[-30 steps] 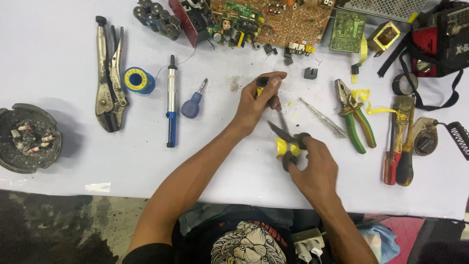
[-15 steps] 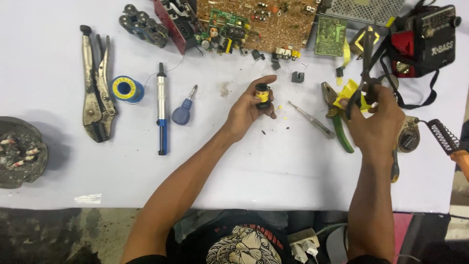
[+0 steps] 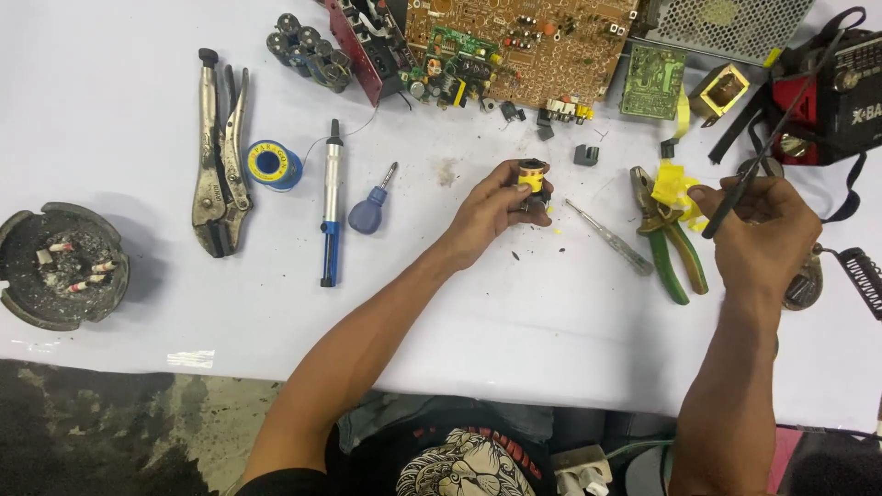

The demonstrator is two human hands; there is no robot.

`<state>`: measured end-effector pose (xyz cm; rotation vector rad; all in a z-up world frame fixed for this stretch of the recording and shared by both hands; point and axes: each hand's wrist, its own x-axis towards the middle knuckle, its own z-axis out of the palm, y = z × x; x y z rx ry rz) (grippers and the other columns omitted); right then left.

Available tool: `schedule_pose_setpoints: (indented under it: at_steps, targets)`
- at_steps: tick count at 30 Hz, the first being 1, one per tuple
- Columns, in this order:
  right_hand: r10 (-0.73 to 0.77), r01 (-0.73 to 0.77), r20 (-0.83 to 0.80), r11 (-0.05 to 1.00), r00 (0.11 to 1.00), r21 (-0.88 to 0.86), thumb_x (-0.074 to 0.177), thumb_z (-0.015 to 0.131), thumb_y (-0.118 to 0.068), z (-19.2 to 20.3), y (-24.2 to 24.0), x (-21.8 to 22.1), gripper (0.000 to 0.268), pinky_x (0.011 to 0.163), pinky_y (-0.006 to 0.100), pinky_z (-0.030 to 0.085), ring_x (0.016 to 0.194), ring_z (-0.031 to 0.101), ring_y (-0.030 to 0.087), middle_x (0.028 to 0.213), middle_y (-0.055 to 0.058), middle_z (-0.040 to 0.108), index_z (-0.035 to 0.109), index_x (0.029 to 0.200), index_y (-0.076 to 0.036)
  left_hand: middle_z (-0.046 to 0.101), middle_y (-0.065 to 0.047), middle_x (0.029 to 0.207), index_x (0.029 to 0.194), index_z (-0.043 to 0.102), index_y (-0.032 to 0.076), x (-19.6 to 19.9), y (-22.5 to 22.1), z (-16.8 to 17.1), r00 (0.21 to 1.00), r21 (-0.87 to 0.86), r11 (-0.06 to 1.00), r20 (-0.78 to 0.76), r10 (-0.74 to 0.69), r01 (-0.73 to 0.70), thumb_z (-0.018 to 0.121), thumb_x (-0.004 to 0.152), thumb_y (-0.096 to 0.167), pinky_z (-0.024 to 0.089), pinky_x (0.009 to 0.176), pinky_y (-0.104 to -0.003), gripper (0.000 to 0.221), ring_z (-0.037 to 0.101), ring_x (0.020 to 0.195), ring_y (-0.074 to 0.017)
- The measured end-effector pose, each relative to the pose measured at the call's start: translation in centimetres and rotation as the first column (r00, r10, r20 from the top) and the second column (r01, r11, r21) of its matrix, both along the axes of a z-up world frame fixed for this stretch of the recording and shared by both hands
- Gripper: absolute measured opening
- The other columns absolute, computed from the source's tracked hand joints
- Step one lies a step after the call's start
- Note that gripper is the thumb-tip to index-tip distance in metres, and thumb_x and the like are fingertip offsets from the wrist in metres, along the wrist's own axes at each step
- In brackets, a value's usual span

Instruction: The person is disassembling or repairing a small yellow electronic component using a small screwdriver to pry and scissors to cut insulation.

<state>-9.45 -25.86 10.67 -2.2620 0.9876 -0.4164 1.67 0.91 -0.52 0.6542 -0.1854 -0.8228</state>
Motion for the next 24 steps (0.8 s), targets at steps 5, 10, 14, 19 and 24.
schedule_pose_setpoints:
  at_steps: [5,10,14,19,24]
  targets:
    - [0.178,-0.195,0.117,0.968,0.977,0.159,0.097,0.071,-0.011,1.0,1.8,-1.4,0.017,0.084,0.024,0.054,0.098,0.067,0.011,0.105,0.003,0.069,0.066,0.112,-0.007,0.066,-0.016,0.121,0.136,0.054,0.003,0.1,0.1,0.1,1.000,0.010,1.000,0.021,-0.017,0.017,0.052,0.106,0.012,0.060,0.097,-0.047,0.032,0.071,0.092,-0.0287]
    - [0.469,-0.426,-0.185,0.875,0.863,0.232,0.076,0.081,-0.019,2.1,6.1,-3.6,0.037,0.080,0.032,0.050,0.082,0.063,0.016,0.091,0.004,0.073,0.072,0.109,-0.007,0.068,-0.017,0.126,0.134,0.058,0.001,0.4,0.3,0.4,1.000,0.040,0.999,0.026,-0.016,0.015,0.058,0.104,0.016,0.058,0.103,-0.041,0.034,0.070,0.104,-0.0290]
    - [0.458,-0.422,-0.297,0.889,0.838,0.179,0.071,0.085,-0.031,0.9,8.8,-4.9,0.039,0.071,0.030,0.046,0.075,0.058,0.015,0.084,0.001,0.073,0.075,0.101,-0.008,0.065,-0.013,0.129,0.133,0.058,-0.001,0.7,0.4,-0.3,0.998,-0.078,0.997,0.060,0.035,-0.030,0.059,0.107,0.016,0.056,0.111,-0.044,0.031,0.063,0.119,-0.0226]
    - [0.400,-0.510,-0.408,0.835,0.821,-0.206,0.075,0.085,-0.053,-0.1,9.1,-6.2,0.056,0.075,0.038,0.052,0.094,0.070,0.018,0.095,-0.001,0.075,0.072,0.113,-0.013,0.066,-0.012,0.131,0.129,0.062,-0.002,0.9,0.8,0.2,0.999,-0.143,0.989,0.037,-0.022,0.027,0.062,0.108,0.013,0.055,0.113,-0.048,0.026,0.064,0.119,-0.0229]
    - [0.329,-0.522,-0.428,0.698,0.842,-0.491,0.087,0.082,-0.054,-1.1,7.8,-6.9,0.046,0.068,0.043,0.055,0.130,0.070,0.026,0.101,0.004,0.076,0.075,0.110,-0.015,0.057,-0.012,0.145,0.134,0.058,-0.002,1.1,1.3,1.1,0.992,-0.148,0.983,0.069,-0.101,0.111,0.059,0.110,0.019,0.054,0.115,-0.049,0.032,0.063,0.120,-0.0212]
